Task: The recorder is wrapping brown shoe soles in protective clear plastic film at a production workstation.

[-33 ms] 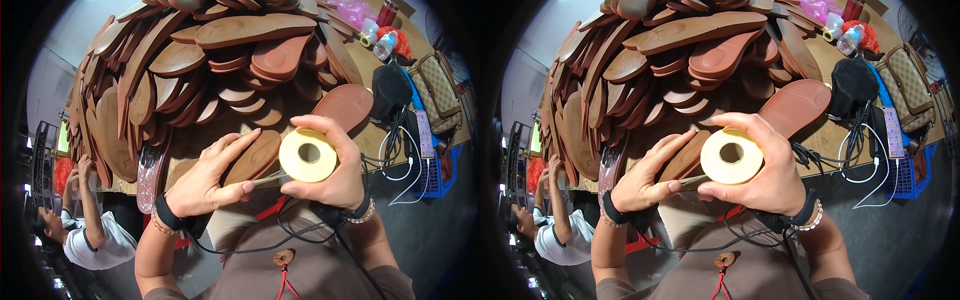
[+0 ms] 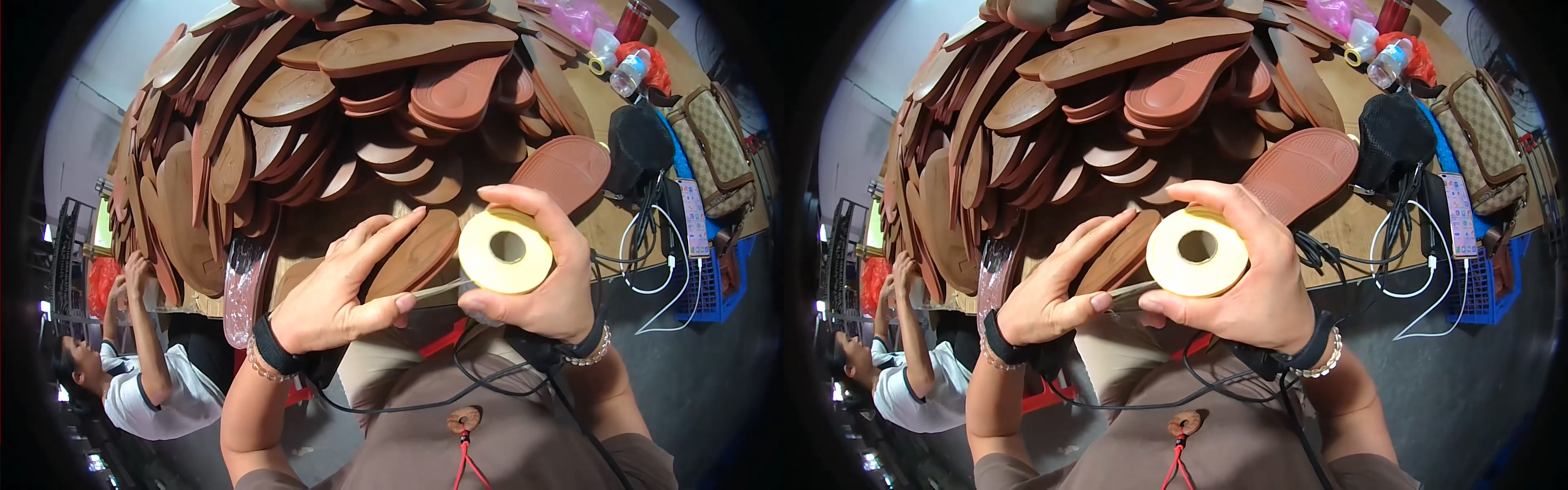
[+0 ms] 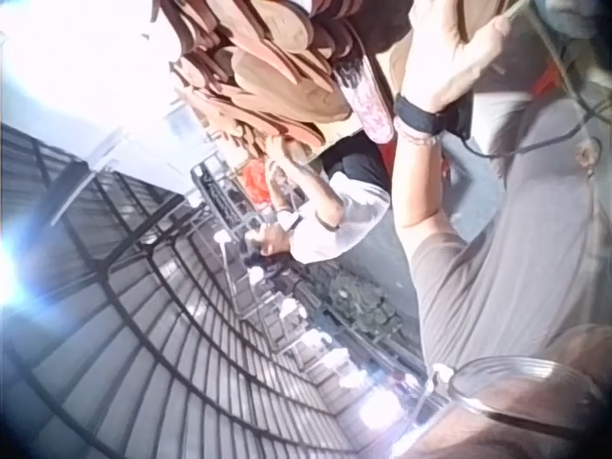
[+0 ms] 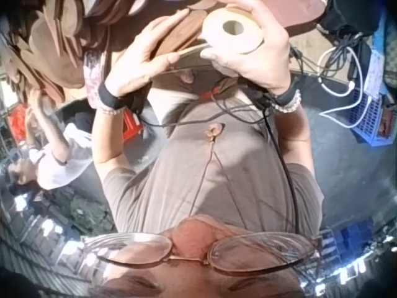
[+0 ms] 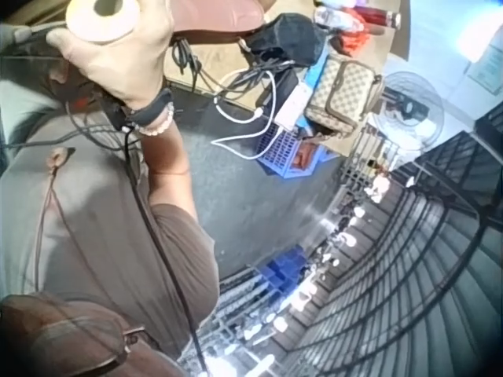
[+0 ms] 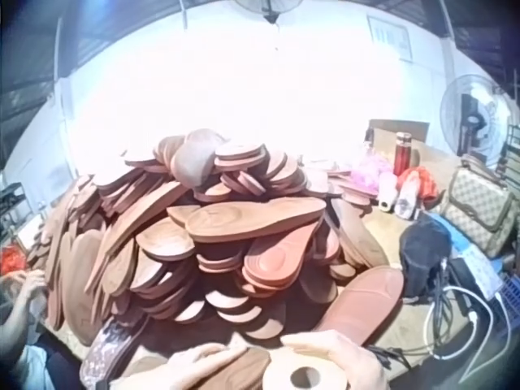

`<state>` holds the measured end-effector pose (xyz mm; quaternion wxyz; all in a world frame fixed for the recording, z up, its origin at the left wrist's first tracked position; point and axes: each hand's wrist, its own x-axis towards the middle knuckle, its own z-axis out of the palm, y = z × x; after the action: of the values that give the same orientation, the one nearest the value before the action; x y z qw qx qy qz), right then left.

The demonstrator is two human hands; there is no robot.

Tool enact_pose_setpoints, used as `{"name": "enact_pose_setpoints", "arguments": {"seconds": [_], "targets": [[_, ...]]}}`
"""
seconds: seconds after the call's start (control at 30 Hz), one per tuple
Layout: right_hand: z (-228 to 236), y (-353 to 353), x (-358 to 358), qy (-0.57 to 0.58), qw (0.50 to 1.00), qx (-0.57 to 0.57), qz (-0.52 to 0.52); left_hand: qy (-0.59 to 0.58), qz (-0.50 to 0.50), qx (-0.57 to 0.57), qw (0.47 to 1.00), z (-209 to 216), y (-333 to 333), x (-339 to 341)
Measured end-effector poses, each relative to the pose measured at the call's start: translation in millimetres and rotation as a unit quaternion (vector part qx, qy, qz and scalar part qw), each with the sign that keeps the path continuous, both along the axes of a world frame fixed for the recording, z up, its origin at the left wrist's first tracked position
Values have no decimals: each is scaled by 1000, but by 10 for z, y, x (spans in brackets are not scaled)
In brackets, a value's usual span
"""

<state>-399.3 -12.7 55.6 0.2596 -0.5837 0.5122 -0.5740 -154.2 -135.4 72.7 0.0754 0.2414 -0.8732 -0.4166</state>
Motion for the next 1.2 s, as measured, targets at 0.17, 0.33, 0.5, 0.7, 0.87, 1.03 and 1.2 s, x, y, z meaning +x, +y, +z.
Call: {"name": "enact_pose_setpoints", "arguments": {"seconds": [0.17,0.33,0.5,0.7,0.87,1.03,1.2], "targets": [[-18,-9,74,56,993,-28,-97,11,8,11,1000,-54,-9,-2],[-62,-62,70,109,986,-43,-122,13,11,18,1000,-78,7,-6],[-71,-79,78,127,983,-39,-129,12,9,14,1000,-92,7,2],[-29,-55,70,137,982,-23,-131,29,-4,13,999,10,-1,-36],[137,-38,150,96,986,-37,-128,116,-24,-7,993,-17,-21,-42],[212,-59,132,91,989,-35,-115,121,-9,30,992,98,-60,-84],[314,-58,3,141,982,-109,-65,139,-7,28,990,132,-70,-42]]}}
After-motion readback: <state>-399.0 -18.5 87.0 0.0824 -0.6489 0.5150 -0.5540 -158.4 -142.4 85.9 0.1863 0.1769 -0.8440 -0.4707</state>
